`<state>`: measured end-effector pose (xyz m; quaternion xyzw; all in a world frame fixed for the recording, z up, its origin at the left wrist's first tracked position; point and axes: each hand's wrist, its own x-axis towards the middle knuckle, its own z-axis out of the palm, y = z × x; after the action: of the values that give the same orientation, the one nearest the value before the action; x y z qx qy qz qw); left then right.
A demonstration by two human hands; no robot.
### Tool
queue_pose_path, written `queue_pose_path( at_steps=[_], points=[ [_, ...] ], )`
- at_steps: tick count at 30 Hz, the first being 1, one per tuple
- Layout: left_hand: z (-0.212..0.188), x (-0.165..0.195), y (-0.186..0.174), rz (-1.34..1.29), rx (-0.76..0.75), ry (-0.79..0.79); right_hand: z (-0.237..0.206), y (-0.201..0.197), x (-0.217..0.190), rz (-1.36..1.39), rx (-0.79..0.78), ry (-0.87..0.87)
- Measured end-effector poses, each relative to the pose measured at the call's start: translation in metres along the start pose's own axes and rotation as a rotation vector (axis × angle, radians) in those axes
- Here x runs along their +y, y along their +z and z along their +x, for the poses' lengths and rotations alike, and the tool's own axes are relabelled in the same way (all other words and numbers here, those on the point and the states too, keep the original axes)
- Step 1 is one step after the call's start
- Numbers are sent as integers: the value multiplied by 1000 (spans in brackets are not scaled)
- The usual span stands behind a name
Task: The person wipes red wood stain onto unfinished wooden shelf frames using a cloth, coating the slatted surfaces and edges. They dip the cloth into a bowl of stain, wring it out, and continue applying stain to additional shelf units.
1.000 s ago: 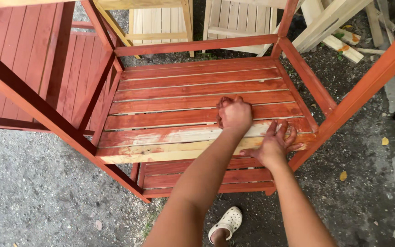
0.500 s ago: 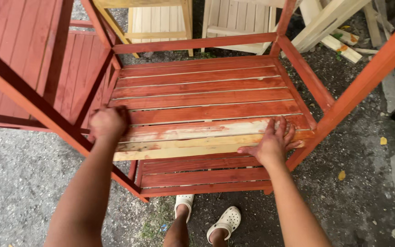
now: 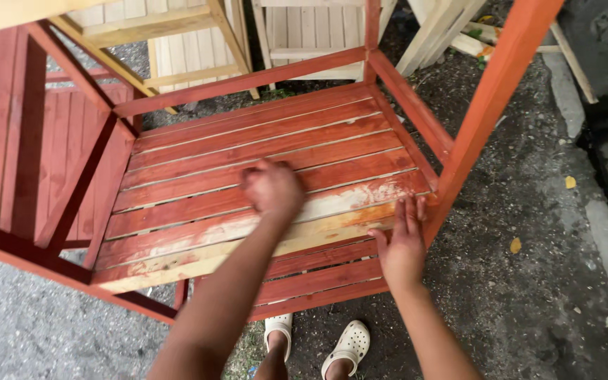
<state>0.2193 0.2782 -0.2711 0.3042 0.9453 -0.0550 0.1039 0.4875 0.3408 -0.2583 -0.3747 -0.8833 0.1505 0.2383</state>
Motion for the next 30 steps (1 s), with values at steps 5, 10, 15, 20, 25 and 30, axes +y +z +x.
queue_pose_path(
  at_steps=[5, 10, 15, 20, 25, 30],
  points=[
    [-4, 151, -23, -122, -44, 237, 5, -1, -2, -25, -18, 26],
    [10, 213, -30, -216, -29, 465, 7, 1, -6, -83, -95, 75],
    [17, 213, -28, -384, 125, 650, 8, -1, -4, -149, -84, 33],
    [1, 175, -40, -274, 59, 542, 14, -5, -1, -114, -81, 60],
    [-4, 46, -40, -110, -27, 497, 14, -9, -5, -98, -63, 103],
    [-9, -130, -32, -2, -12, 336, 18, -4, -6, -144, -110, 184]
  ],
)
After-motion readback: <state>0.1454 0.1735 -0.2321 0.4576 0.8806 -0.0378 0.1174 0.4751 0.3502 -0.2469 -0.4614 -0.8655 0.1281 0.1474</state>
